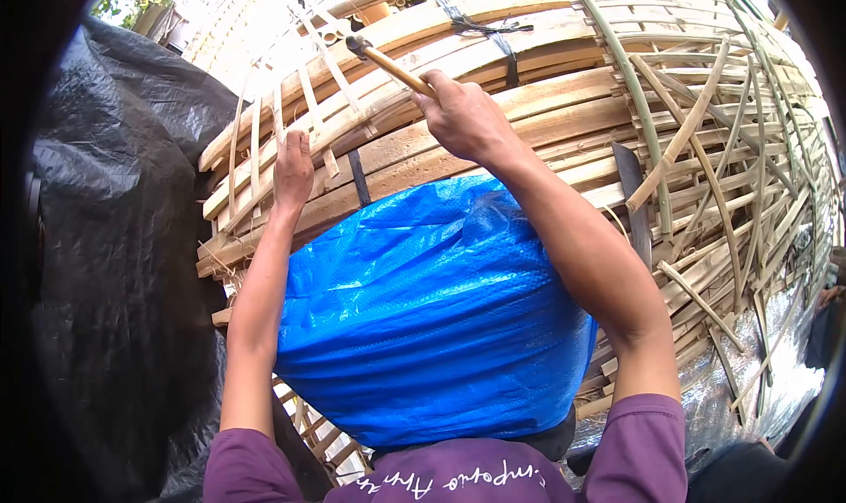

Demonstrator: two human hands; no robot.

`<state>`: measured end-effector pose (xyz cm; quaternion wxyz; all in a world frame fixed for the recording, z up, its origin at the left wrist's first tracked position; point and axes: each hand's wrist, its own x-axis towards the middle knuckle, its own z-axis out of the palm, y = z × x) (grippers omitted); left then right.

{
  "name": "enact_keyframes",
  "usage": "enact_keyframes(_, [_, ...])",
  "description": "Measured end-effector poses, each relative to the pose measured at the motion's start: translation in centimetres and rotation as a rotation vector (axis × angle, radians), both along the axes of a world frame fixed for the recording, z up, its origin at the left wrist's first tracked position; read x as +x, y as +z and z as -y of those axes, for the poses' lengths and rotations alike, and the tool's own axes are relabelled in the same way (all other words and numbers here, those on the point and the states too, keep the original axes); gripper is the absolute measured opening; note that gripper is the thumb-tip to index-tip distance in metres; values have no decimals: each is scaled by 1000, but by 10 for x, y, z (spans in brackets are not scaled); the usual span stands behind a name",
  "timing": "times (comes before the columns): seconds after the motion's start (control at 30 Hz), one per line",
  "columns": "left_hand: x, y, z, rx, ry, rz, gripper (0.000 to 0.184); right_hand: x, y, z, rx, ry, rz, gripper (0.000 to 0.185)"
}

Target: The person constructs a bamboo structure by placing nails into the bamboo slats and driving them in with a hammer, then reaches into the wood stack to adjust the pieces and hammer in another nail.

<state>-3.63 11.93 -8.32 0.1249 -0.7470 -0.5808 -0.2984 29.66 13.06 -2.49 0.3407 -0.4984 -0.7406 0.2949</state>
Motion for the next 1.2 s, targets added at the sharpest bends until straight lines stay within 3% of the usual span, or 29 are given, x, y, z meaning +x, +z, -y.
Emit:
enact_keyframes(0.63, [-6,-25,-8,53,148,-31,17,-4,-7,1,16,33,67,30])
enact_keyframes(0.73, [-1,-14,-12,113,89,193,22,-4,-3,2,-15,41,102,30])
enact_keyframes(0.8, [16,-12,-15,136,31,498,27,-3,-3,1,-13,43,97,30])
enact_keyframes(0.87, [37,-21,-24,15,-41,694,26,-3,-5,2,-15,46,91,31])
enact_keyframes(0.97, [69,-5,-22,-95,-89,632,25,-2,-4,2,-12,33,84,31])
enact_keyframes(1.07, [77,-5,-28,-121,-18,736,22,0,-4,3,-48,27,93,32])
enact_keyframes(1.2, [65,-22,-29,-83,-94,568,19,-1,-15,-4,11,39,45,33])
